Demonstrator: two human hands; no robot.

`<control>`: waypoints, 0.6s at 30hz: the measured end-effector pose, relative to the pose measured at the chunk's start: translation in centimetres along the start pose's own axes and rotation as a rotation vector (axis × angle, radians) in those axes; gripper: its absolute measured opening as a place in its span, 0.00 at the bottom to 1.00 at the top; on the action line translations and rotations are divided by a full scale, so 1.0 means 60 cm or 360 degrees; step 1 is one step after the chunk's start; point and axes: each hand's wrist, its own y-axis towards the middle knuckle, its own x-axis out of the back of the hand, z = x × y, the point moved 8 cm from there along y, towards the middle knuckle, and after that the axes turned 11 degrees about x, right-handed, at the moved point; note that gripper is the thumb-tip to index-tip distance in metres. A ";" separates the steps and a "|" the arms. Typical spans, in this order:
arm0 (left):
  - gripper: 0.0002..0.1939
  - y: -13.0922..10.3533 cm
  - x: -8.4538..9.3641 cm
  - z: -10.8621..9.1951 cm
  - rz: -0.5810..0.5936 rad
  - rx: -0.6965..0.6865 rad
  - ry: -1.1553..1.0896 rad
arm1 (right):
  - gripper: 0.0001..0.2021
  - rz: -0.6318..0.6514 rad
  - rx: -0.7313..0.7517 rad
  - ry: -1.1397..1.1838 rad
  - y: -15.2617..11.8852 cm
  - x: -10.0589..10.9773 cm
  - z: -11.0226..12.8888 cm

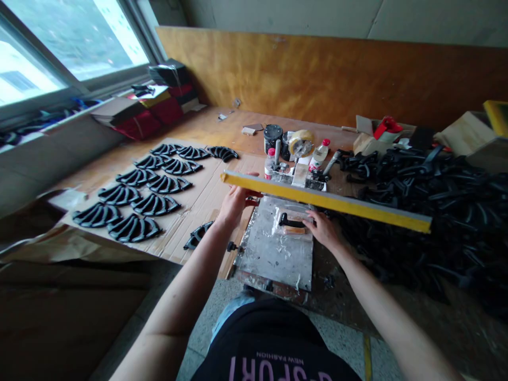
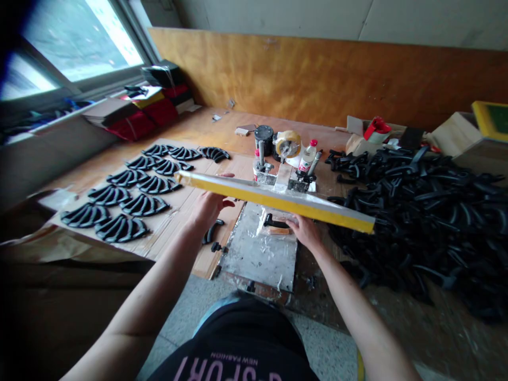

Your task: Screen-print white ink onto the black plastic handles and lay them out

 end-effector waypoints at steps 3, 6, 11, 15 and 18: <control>0.25 -0.004 -0.008 0.003 -0.0050 0.0062 -0.0107 | 0.15 0.0169 0.0246 -0.0025 -0.002 -0.045 0.049; 0.28 -0.046 -0.008 0.063 -0.0144 0.0238 -0.0074 | 0.08 0.0194 0.0323 0.0025 0.015 -0.039 0.069; 0.35 -0.161 -0.038 0.241 0.0028 0.0895 -0.0073 | 0.10 0.0090 0.0656 0.0181 0.036 -0.020 0.194; 0.32 -0.211 0.052 0.298 -0.0613 0.0786 -0.0312 | 0.12 0.0273 0.1138 0.0169 0.017 -0.081 0.361; 0.31 -0.243 0.165 0.331 -0.0986 0.0806 -0.0232 | 0.12 0.0384 0.1155 0.0287 0.032 -0.146 0.431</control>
